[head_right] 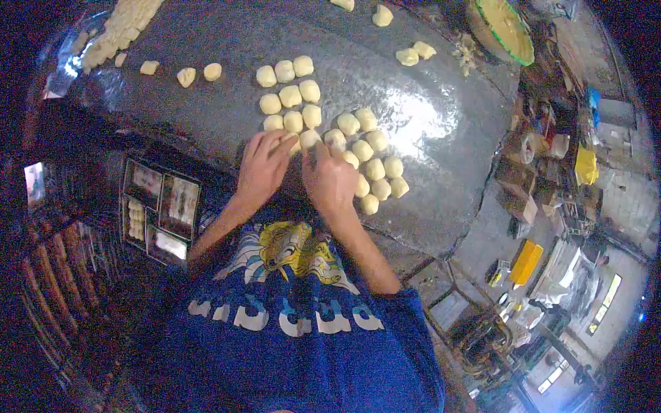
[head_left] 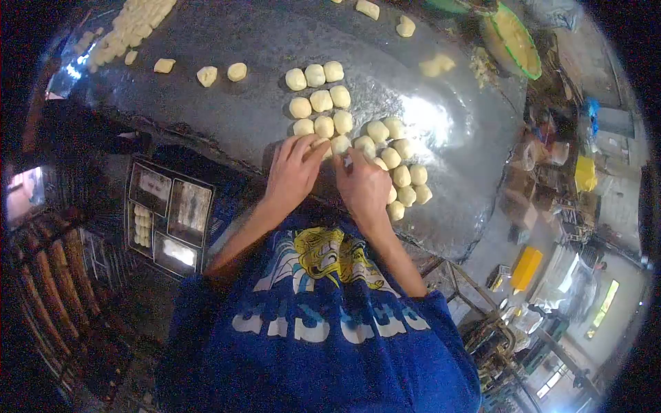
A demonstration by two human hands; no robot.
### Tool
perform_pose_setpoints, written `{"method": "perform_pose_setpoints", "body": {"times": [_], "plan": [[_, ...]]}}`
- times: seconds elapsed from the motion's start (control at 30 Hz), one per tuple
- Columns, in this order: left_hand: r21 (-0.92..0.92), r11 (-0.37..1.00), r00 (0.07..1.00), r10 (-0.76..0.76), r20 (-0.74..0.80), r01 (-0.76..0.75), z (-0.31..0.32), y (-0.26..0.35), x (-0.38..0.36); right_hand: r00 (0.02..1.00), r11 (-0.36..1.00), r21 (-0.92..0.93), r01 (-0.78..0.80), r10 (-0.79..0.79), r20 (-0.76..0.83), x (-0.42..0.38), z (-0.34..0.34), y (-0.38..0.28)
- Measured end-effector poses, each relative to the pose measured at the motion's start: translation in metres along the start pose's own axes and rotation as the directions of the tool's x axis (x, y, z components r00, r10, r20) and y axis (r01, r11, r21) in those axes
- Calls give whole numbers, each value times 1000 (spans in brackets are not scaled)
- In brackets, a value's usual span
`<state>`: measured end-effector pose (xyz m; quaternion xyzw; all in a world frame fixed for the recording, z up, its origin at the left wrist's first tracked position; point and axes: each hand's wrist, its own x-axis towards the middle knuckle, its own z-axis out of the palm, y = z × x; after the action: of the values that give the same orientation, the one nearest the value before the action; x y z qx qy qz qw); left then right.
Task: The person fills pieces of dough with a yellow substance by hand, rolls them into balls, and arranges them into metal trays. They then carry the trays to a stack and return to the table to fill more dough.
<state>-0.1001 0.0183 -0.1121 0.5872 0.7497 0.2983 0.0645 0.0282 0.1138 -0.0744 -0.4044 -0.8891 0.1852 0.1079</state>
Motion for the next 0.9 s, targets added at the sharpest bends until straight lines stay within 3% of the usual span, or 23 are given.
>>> {"method": "perform_pose_setpoints", "body": {"times": [0.17, 0.23, 0.27, 0.33, 0.37, 0.43, 0.47, 0.53, 0.57, 0.63, 0.67, 0.73, 0.77, 0.83, 0.9], "plan": [[26, 1000, 1000, -9, -19, 9, -20, 8, 8, 991, 990, 118, -72, 58, 123, 13, -25, -2], [-83, 993, 988, -90, -125, 80, -27, 11, 9, 980, 959, 263, 102, -51, -193, 29, -21, 1], [-78, 994, 988, -91, -126, 81, -25, 11, 12, 980, 958, 267, 105, -53, -193, 38, -17, 2], [-153, 947, 921, -312, -233, 282, -13, 6, 22, 990, 981, 179, 78, -55, -130, 56, -8, 5], [-152, 948, 921, -310, -234, 280, -7, 1, 22, 990, 980, 180, 79, -55, -132, 61, 1, 9], [-436, 818, 890, -450, -80, 374, -2, -8, 24, 992, 944, 308, 117, -96, -85, 68, 14, 14], [-437, 820, 890, -447, -89, 369, -1, -11, 23, 991, 943, 307, 125, -102, -91, 71, 16, 19], [-509, 755, 872, -490, -18, 414, -9, -9, 20, 992, 822, 565, -69, -3, 126, 71, 12, 24], [-510, 754, 871, -491, -19, 414, -10, -9, 20, 992, 823, 564, -69, -4, 127, 70, 11, 25], [-186, 948, 936, -294, -192, 260, -14, -9, 24, 986, 924, 345, 164, -166, -23, 72, 9, 24], [-187, 947, 936, -295, -191, 261, -16, -8, 27, 986, 925, 344, 162, -165, -22, 71, 9, 22], [-149, 973, 966, -199, -165, 175, -21, -4, 38, 984, 979, 151, 135, -115, -135, 72, 5, 12], [-153, 973, 965, -198, -169, 173, -17, -6, 41, 984, 980, 147, 138, -118, -137, 72, 10, 16], [-96, 995, 990, -49, -133, 37, -11, -10, 45, 990, 978, 161, 129, -119, -71, 73, 18, 19], [-89, 993, 987, -93, -130, 82, -8, -6, 45, 991, 968, 213, 133, -127, -39, 72, 10, 16]]}}
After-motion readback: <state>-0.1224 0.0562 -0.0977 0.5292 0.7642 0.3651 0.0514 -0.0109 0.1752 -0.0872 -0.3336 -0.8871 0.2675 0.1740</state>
